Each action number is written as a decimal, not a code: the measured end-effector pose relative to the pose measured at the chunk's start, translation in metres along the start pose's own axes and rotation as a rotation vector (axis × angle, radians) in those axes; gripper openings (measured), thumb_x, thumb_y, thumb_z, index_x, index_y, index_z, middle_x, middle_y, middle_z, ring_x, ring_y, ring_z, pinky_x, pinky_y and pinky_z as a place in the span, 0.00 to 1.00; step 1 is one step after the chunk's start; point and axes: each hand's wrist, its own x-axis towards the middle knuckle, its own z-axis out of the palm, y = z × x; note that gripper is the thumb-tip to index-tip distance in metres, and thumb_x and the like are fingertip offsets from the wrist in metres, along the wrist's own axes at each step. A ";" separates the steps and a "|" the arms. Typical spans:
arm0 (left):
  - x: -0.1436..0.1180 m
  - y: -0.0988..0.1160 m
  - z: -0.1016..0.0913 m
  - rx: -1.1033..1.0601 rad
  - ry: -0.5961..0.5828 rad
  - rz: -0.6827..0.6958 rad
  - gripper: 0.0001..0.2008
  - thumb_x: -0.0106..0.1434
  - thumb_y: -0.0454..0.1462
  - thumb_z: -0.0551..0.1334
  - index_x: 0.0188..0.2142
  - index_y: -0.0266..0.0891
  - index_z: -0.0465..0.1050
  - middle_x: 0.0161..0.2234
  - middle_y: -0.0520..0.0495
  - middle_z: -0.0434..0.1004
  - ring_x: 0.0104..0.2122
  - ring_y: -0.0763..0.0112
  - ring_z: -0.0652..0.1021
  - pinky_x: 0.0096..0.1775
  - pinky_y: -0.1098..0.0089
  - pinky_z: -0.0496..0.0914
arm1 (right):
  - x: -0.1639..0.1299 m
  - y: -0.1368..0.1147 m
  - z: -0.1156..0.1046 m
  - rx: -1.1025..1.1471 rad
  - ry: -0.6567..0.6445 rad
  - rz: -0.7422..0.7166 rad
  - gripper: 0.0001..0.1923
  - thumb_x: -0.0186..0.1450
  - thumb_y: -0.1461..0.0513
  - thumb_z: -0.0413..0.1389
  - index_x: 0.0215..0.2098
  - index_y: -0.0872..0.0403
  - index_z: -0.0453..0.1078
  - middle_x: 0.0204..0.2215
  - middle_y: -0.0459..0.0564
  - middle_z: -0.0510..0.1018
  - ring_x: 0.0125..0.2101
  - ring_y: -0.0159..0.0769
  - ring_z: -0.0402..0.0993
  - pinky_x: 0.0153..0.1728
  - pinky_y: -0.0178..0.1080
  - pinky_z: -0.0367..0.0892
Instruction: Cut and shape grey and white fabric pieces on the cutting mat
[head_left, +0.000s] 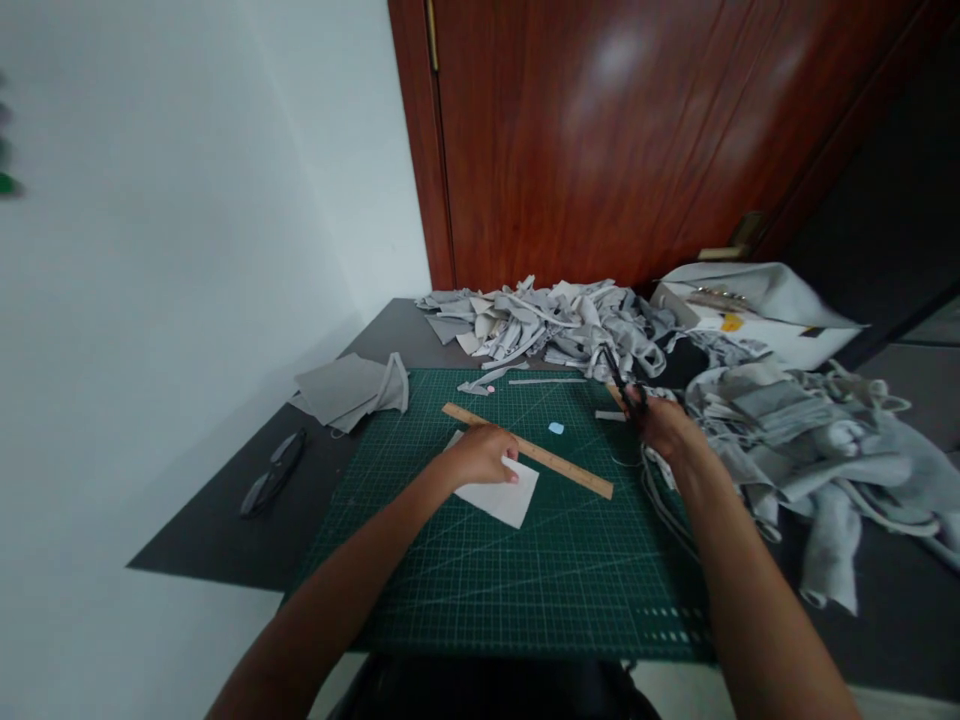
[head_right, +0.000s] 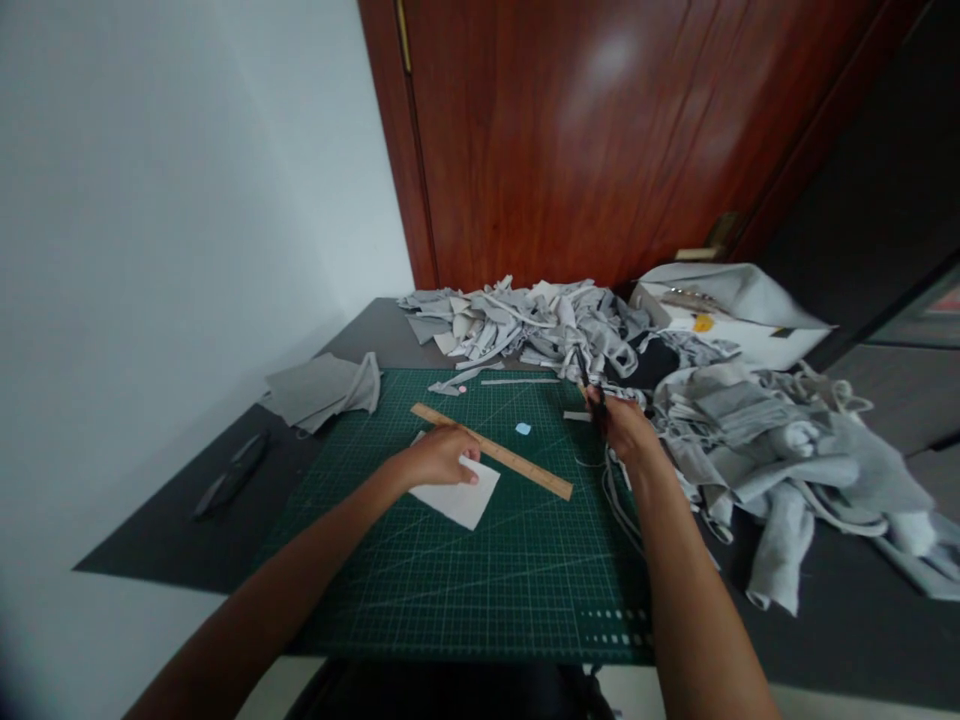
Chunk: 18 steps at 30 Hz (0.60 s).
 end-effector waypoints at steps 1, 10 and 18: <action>0.005 0.001 -0.003 -0.011 -0.022 -0.001 0.11 0.50 0.38 0.76 0.33 0.41 0.80 0.36 0.48 0.83 0.41 0.57 0.80 0.44 0.64 0.69 | -0.001 -0.004 -0.002 0.085 -0.034 0.014 0.21 0.67 0.42 0.52 0.36 0.47 0.75 0.25 0.56 0.80 0.30 0.54 0.79 0.32 0.52 0.76; 0.002 -0.021 -0.014 -0.323 0.073 0.051 0.12 0.66 0.43 0.62 0.37 0.36 0.78 0.32 0.49 0.79 0.33 0.68 0.76 0.34 0.72 0.66 | -0.039 -0.062 0.035 1.056 -0.350 0.162 0.23 0.60 0.39 0.65 0.40 0.47 0.76 0.33 0.49 0.81 0.38 0.43 0.79 0.41 0.46 0.77; -0.014 -0.002 -0.031 -0.608 0.439 0.142 0.17 0.62 0.49 0.64 0.27 0.38 0.74 0.24 0.53 0.68 0.27 0.72 0.68 0.30 0.72 0.60 | -0.081 -0.094 0.080 1.131 -0.290 0.260 0.37 0.48 0.56 0.79 0.52 0.44 0.70 0.35 0.42 0.83 0.28 0.34 0.77 0.28 0.35 0.74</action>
